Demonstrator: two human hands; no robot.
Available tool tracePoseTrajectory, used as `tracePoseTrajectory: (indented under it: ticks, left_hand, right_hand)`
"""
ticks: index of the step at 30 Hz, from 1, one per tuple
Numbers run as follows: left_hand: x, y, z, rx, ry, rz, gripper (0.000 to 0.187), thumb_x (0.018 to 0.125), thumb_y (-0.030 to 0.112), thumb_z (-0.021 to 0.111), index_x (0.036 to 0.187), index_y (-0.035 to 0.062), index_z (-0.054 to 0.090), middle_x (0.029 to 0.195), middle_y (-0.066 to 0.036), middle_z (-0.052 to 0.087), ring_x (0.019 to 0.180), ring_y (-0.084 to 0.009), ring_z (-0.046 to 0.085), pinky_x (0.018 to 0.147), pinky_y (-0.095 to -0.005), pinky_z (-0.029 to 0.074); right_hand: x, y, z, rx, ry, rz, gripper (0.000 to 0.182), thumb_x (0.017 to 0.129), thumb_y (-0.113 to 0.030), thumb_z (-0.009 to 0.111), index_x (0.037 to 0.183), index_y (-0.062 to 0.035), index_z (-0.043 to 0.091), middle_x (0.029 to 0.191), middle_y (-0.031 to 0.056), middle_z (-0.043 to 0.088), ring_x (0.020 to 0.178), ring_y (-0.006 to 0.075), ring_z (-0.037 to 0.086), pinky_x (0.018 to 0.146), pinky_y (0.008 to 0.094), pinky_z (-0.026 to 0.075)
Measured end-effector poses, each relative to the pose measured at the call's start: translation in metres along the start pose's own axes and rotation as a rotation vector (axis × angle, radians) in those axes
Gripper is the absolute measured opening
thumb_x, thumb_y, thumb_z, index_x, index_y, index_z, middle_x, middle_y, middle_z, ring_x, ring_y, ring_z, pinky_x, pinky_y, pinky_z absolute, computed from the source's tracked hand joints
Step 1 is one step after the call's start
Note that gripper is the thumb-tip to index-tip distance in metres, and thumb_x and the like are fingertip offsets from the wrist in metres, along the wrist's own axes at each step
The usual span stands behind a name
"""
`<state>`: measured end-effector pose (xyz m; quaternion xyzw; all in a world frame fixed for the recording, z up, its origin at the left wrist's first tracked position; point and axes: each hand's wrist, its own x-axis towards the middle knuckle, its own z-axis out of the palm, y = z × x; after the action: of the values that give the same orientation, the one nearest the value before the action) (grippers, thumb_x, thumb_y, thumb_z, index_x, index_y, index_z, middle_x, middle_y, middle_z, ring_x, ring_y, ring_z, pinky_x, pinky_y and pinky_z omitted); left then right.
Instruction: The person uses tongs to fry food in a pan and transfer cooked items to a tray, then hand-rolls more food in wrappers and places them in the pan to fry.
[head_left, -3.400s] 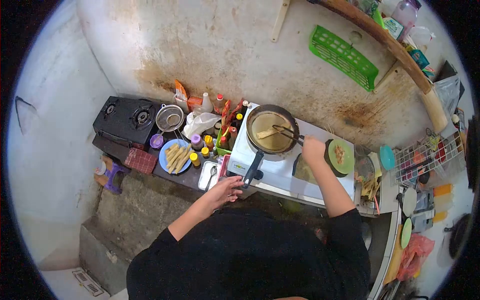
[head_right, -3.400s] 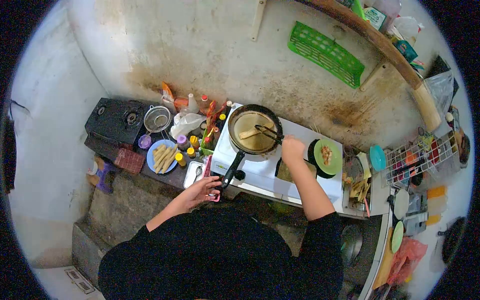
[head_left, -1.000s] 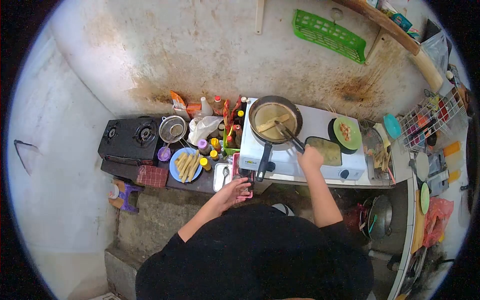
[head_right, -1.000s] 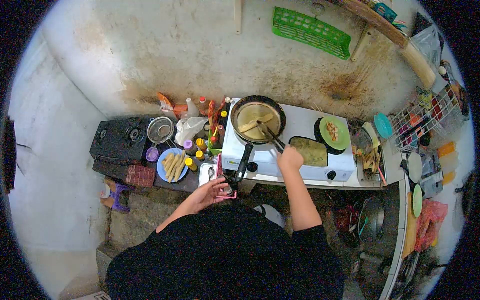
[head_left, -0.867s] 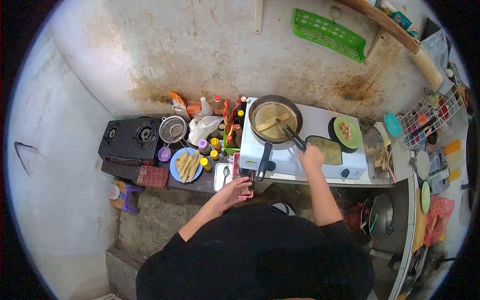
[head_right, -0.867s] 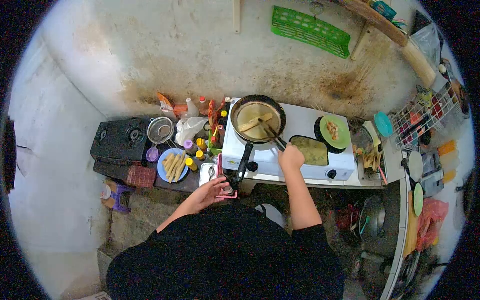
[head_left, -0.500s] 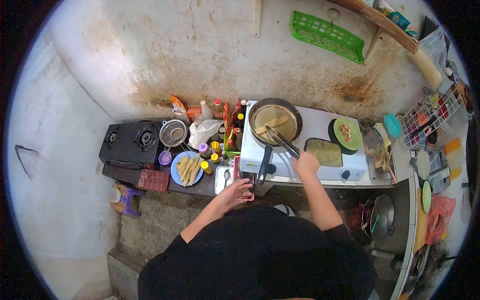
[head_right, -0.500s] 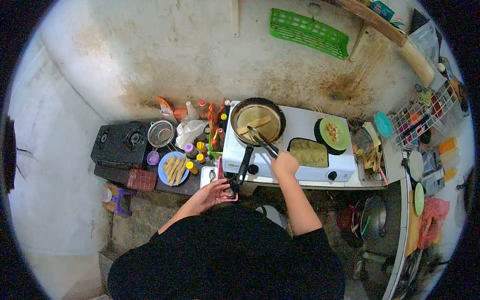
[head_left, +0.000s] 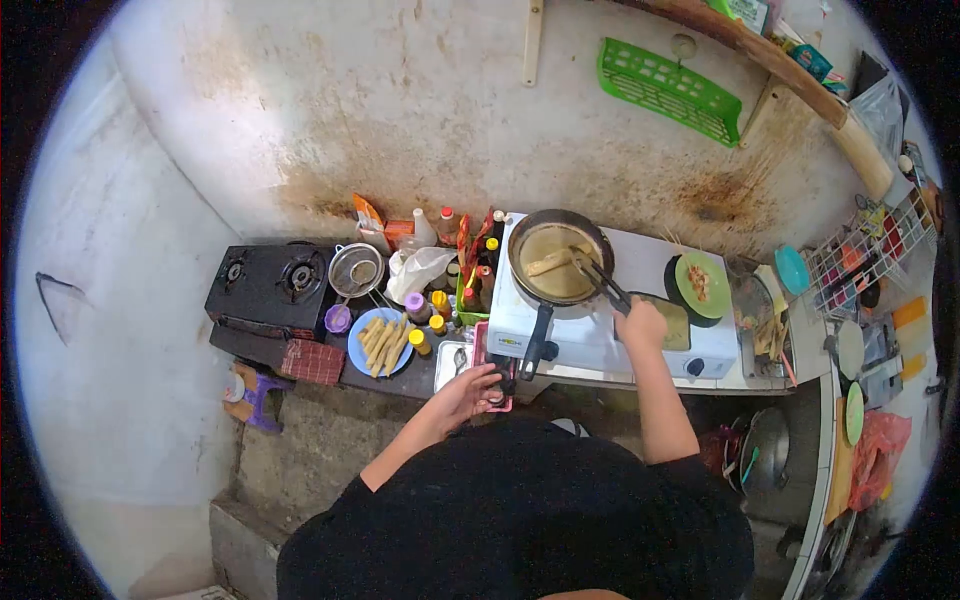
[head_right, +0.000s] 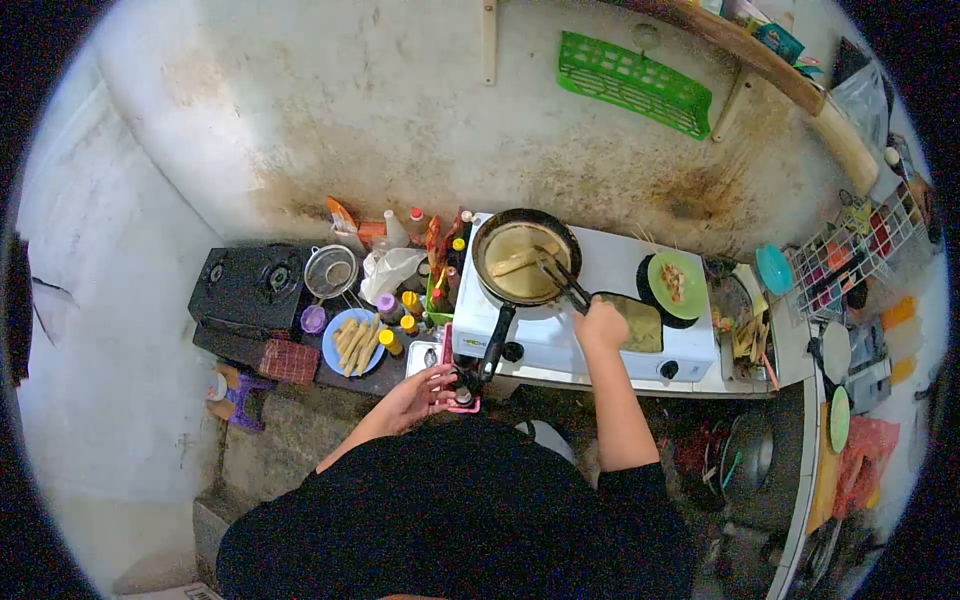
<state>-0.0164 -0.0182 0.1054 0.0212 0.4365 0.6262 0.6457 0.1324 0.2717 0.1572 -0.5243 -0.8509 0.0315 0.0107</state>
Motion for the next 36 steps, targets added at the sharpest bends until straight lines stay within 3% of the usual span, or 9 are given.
tracePoseTrajectory:
  ticks: [3, 6, 18, 22, 30, 36]
  left_hand:
    - [0.002, 0.0, -0.002, -0.011, 0.003, 0.014, 0.041, 0.085, 0.033, 0.046, 0.118, 0.0105, 0.04, 0.113, -0.004, 0.046, 0.084, -0.0133, 0.051, 0.066, -0.0241, 0.041]
    - [0.008, -0.002, -0.007, -0.014, 0.006, 0.026, 0.042, 0.084, 0.033, 0.047, 0.118, 0.0103, 0.04, 0.112, -0.004, 0.047, 0.084, -0.013, 0.051, 0.068, -0.0247, 0.041]
    - [0.035, -0.017, 0.012, -0.078, -0.034, 0.03, 0.037, 0.085, 0.034, 0.045, 0.116, 0.013, 0.044, 0.107, 0.0, 0.049, 0.085, -0.0128, 0.051, 0.069, -0.0273, 0.042]
    - [0.051, -0.029, 0.044, -0.1, -0.035, 0.058, 0.036, 0.087, 0.031, 0.043, 0.117, 0.0115, 0.042, 0.11, -0.002, 0.049, 0.084, -0.0141, 0.053, 0.073, -0.0289, 0.043]
    - [0.071, -0.045, 0.114, -0.078, 0.034, 0.059, 0.038, 0.089, 0.032, 0.04, 0.12, 0.0121, 0.041, 0.112, -0.001, 0.047, 0.091, -0.0135, 0.049, 0.079, -0.0287, 0.039]
    - [0.071, -0.056, 0.13, -0.097, 0.081, 0.109, 0.036, 0.089, 0.031, 0.039, 0.12, 0.0133, 0.041, 0.11, 0.0, 0.048, 0.091, -0.0141, 0.049, 0.078, -0.0288, 0.04]
  right_hand:
    - [0.004, 0.01, -0.014, -0.01, 0.028, -0.002, 0.047, 0.068, -0.034, 0.063, 0.105, -0.0075, 0.054, 0.088, 0.0155, 0.06, 0.08, 0.0303, 0.058, 0.068, 0.0397, 0.046]
    - [0.014, 0.019, -0.025, -0.072, 0.046, 0.001, 0.041, 0.069, -0.039, 0.062, 0.095, -0.0077, 0.056, 0.088, 0.0121, 0.059, 0.08, 0.0277, 0.059, 0.065, 0.0387, 0.048]
    - [0.069, 0.037, -0.036, -0.166, -0.015, -0.159, 0.044, 0.067, -0.039, 0.063, 0.095, -0.0065, 0.057, 0.085, 0.0149, 0.06, 0.081, 0.0303, 0.058, 0.068, 0.0396, 0.046]
    - [0.099, 0.034, -0.03, -0.178, -0.055, -0.198, 0.038, 0.069, -0.04, 0.062, 0.085, -0.0065, 0.06, 0.086, 0.0132, 0.061, 0.081, 0.029, 0.059, 0.065, 0.0386, 0.048]
    - [0.096, 0.074, -0.065, -0.084, -0.26, -0.203, 0.048, 0.064, -0.045, 0.064, 0.092, -0.007, 0.061, 0.089, 0.0134, 0.061, 0.087, 0.0282, 0.058, 0.071, 0.0384, 0.046]
    - [0.108, 0.111, -0.052, 0.065, -0.198, -0.205, 0.048, 0.065, -0.048, 0.061, 0.093, -0.0088, 0.061, 0.086, 0.0125, 0.062, 0.084, 0.0288, 0.058, 0.071, 0.0389, 0.046]
